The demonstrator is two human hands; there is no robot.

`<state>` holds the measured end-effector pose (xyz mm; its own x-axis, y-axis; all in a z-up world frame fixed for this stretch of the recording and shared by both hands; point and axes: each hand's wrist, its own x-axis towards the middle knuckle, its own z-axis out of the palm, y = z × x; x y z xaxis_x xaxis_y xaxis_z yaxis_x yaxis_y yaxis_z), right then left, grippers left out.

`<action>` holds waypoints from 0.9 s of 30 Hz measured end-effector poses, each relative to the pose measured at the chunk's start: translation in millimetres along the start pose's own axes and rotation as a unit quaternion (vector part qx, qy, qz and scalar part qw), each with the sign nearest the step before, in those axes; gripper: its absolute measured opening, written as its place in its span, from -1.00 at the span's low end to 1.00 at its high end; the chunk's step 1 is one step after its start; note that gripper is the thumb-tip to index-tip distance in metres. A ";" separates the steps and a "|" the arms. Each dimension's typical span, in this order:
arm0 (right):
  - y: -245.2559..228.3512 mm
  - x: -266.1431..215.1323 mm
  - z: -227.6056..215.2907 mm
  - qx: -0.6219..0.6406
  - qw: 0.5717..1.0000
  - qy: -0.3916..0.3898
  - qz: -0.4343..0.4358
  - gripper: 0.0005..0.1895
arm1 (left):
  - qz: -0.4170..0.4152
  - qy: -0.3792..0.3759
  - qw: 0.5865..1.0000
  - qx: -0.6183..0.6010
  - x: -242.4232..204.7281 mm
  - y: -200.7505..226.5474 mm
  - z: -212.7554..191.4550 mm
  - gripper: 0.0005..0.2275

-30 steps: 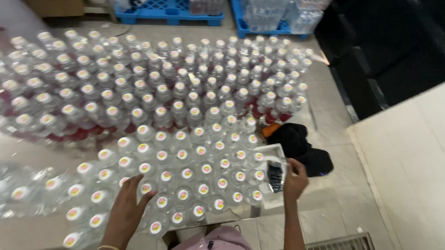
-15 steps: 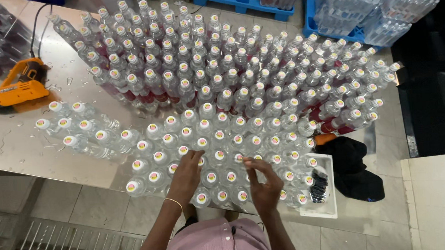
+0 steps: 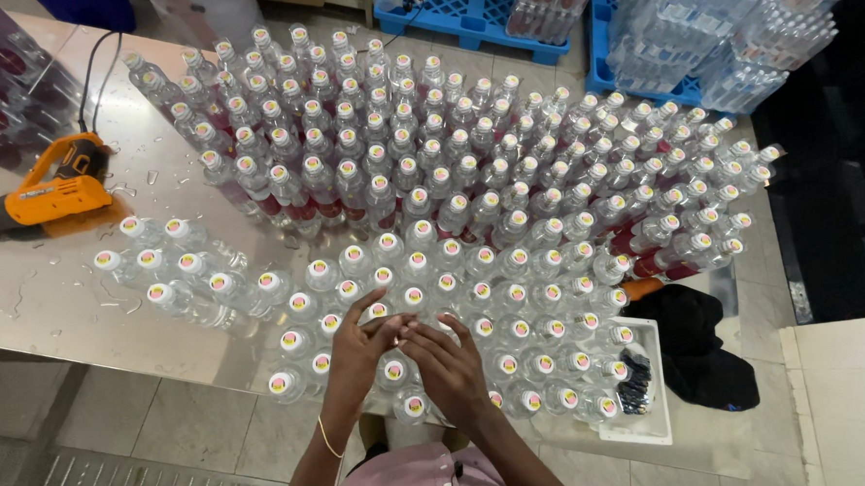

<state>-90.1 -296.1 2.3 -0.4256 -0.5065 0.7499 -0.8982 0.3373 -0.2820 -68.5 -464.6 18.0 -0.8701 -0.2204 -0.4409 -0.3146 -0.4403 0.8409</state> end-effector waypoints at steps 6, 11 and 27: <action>24.9 15.7 7.3 0.156 0.915 0.047 0.370 -0.65 | 0.112 -0.042 0.993 -0.011 28.6 -18.3 -16.6 -0.55; 68.1 15.0 26.1 0.320 0.806 -0.025 0.498 -0.58 | 0.132 -0.040 0.988 0.071 45.5 -12.7 -9.0 -0.66; 113.8 6.9 67.8 0.065 0.920 -0.190 0.338 -0.64 | 0.215 -0.061 0.920 0.323 84.3 -35.7 -17.4 -0.56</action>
<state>-202.7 -315.0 -65.2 -0.8767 -0.4657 0.1207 -0.4097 0.5911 -0.6948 -124.0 -482.6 -54.6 -0.9905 -0.1367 -0.0183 -0.0566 0.2824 0.9576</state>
